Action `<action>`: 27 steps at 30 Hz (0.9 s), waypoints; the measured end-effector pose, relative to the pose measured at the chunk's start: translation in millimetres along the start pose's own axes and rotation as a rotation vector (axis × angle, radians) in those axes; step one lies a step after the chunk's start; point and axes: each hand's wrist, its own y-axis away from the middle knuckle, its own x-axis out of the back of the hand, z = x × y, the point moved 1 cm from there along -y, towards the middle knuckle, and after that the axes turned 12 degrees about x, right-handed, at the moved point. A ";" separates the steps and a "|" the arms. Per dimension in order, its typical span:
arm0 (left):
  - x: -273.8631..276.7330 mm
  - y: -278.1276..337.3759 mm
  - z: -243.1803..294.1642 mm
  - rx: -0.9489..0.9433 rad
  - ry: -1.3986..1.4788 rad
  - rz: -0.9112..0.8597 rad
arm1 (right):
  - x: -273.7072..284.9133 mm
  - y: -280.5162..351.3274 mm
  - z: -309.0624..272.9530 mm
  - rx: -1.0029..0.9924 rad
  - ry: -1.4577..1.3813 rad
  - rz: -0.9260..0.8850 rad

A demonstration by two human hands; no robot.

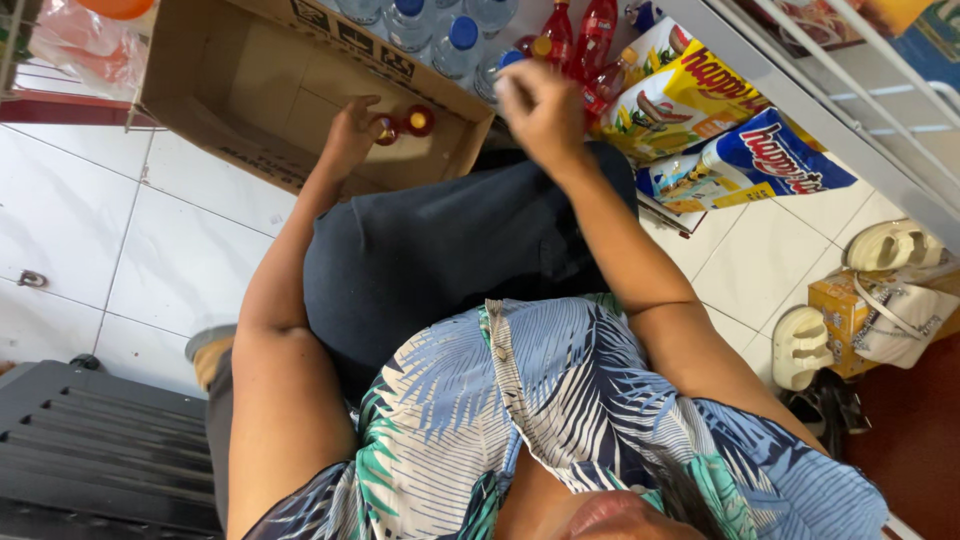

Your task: The person organizes and stocks various grocery items on shelves, including small bottles from a cardboard box, snacks in yellow containers, and several rows of packaged candy bars.

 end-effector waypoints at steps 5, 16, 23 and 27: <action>8.0 6.3 40.1 0.023 -0.194 0.098 | 39.5 -15.1 58.0 0.010 0.193 -0.083; 11.5 35.0 141.8 -0.067 -0.180 0.025 | -11.6 -17.3 135.8 0.053 0.257 -0.081; -4.6 33.0 135.0 -0.106 -0.185 -0.024 | -1.7 -32.3 141.5 -0.012 0.277 -0.169; -0.7 45.3 173.1 -0.088 -0.229 -0.120 | 16.7 -22.5 176.8 0.061 0.306 -0.123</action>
